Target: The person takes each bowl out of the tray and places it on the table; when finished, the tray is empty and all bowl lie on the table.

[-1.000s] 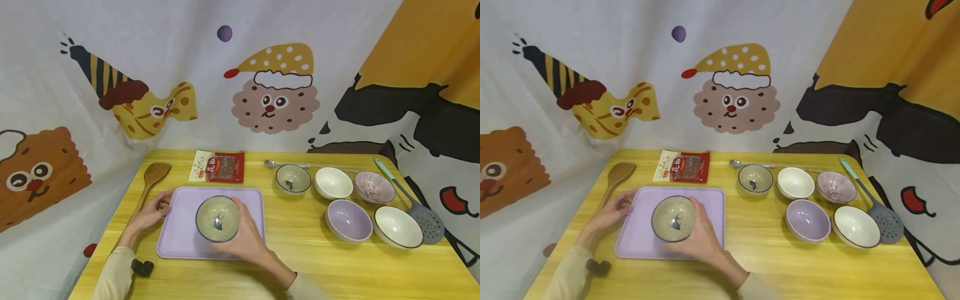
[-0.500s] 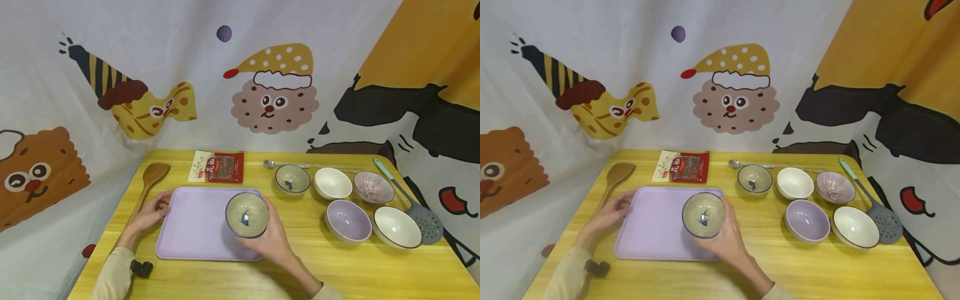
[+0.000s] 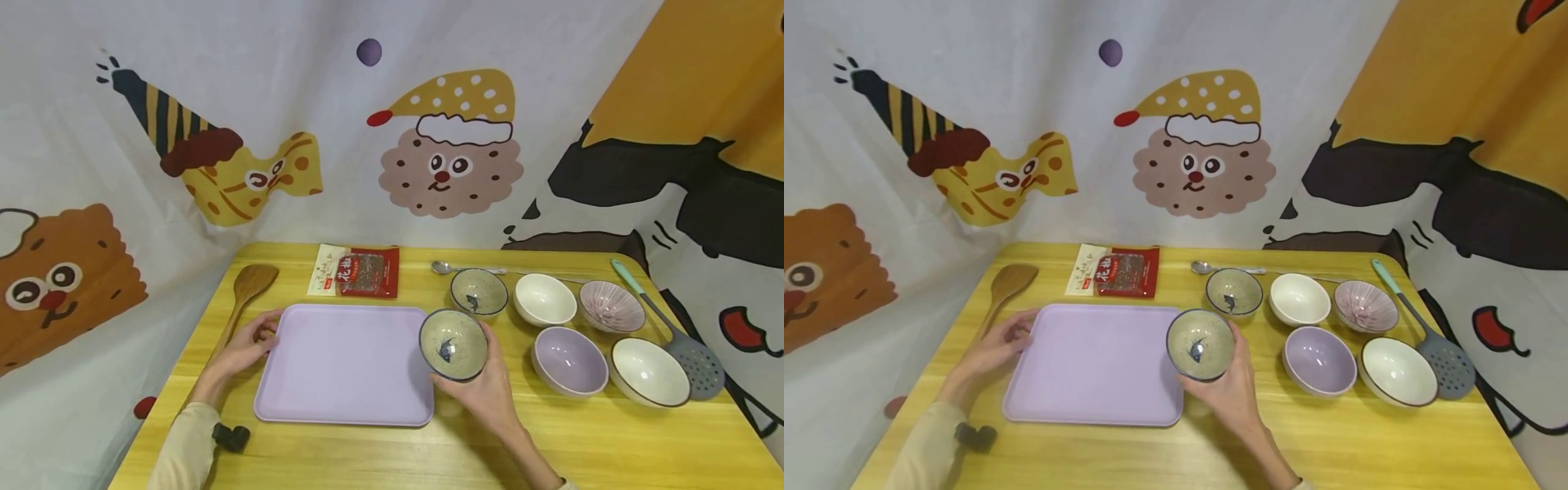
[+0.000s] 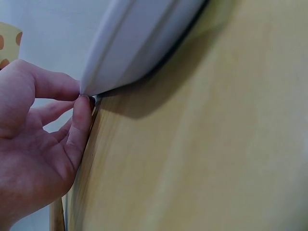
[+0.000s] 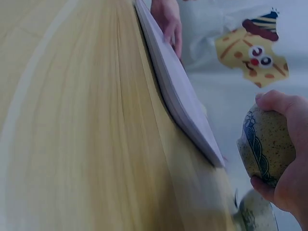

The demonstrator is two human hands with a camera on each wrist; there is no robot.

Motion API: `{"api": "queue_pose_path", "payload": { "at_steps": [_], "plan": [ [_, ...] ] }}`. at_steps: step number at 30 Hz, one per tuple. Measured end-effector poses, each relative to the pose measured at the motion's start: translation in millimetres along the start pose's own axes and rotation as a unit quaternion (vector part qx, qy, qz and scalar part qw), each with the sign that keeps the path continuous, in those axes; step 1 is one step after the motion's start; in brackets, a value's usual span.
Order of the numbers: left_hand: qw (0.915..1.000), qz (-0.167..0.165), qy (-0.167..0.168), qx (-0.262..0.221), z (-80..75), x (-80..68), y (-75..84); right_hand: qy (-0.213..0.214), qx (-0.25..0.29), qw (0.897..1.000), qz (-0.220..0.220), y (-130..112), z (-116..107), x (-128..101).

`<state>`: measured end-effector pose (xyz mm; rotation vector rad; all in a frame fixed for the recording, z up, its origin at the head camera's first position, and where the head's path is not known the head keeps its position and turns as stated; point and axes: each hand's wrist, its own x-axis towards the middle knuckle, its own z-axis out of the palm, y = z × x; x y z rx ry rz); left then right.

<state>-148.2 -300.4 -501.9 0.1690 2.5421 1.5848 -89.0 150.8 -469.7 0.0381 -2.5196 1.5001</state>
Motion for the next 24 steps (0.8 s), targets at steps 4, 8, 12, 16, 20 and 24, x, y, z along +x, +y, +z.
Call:
{"api": "queue_pose_path", "payload": {
  "at_steps": [4, 8, 12, 16, 20, 24],
  "plan": [
    [1.0, 0.0, -0.001, -0.003, -0.5, 0.4, 0.5, 0.021, -0.008, 1.0, 0.012, 7, -8, 1],
    [1.0, -0.004, -0.002, -0.004, -0.9, 0.5, 0.7, 0.05, -0.003, 0.998, 0.026, 13, -11, 0],
    [1.0, -0.002, -0.003, -0.007, -0.8, 0.3, 1.5, 0.085, 0.01, 0.996, 0.036, 22, -11, -2],
    [0.9999, -0.002, -0.004, -0.01, -0.5, 0.3, 2.0, 0.118, 0.002, 0.992, 0.037, 32, -13, -3],
    [1.0, -0.002, -0.004, -0.008, -0.5, 0.3, 0.9, 0.135, -0.017, 0.99, 0.04, 39, -16, -4],
    [1.0, -0.004, -0.003, -0.002, -0.5, 0.8, 1.1, 0.141, -0.029, 0.989, 0.04, 43, -17, -5]
  ]
}}
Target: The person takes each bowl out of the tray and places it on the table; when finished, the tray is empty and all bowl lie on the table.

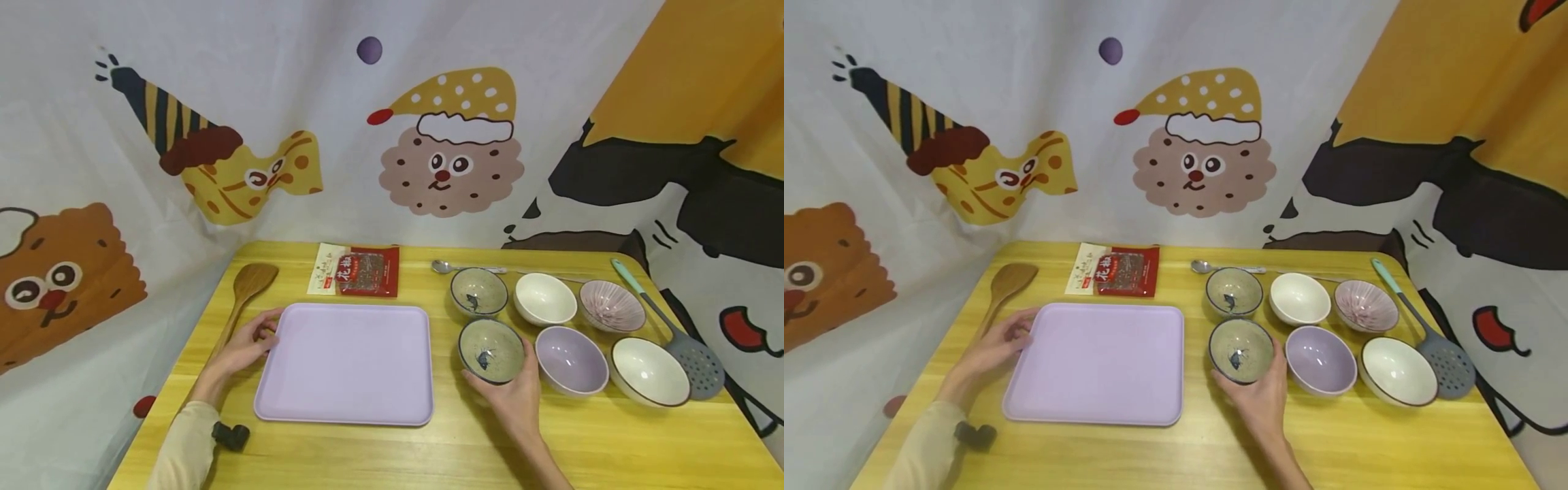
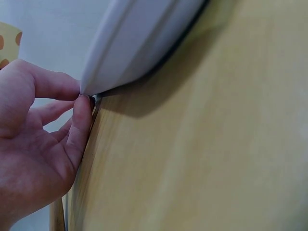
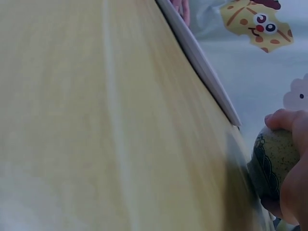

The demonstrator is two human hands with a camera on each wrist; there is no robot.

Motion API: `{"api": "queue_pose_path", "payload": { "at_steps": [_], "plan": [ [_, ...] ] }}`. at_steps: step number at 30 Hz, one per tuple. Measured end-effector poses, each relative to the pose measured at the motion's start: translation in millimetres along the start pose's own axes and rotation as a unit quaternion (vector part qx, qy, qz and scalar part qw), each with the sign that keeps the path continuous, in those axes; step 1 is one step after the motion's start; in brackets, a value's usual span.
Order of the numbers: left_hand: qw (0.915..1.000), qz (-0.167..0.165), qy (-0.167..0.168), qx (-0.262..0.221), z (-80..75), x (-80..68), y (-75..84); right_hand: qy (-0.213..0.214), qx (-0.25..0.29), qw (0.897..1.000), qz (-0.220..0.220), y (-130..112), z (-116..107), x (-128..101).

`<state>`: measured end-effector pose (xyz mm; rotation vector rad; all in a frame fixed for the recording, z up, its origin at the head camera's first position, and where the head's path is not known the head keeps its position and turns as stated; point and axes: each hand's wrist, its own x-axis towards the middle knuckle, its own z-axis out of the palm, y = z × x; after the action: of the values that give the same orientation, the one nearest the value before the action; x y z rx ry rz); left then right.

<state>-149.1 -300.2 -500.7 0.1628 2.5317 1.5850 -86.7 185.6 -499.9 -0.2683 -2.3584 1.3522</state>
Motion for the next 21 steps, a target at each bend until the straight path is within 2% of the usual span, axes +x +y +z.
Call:
{"api": "queue_pose_path", "payload": {
  "at_steps": [9, 14, 17, 21],
  "plan": [
    [1.0, -0.001, 0.0, 0.01, 0.7, 0.4, 1.6, 0.007, -0.014, 1.0, 0.004, 3, 3, -2],
    [1.0, -0.002, 0.002, 0.005, -0.2, 0.1, 1.1, -0.014, -0.067, 0.998, -0.017, -3, 2, -4],
    [1.0, 0.001, -0.001, 0.006, -0.4, 0.3, 0.4, -0.011, -0.106, 0.993, -0.052, -10, -2, -6],
    [1.0, 0.002, 0.002, 0.007, 0.9, 0.3, 1.8, 0.008, -0.134, 0.981, -0.142, -19, -7, -5]
  ]
}}
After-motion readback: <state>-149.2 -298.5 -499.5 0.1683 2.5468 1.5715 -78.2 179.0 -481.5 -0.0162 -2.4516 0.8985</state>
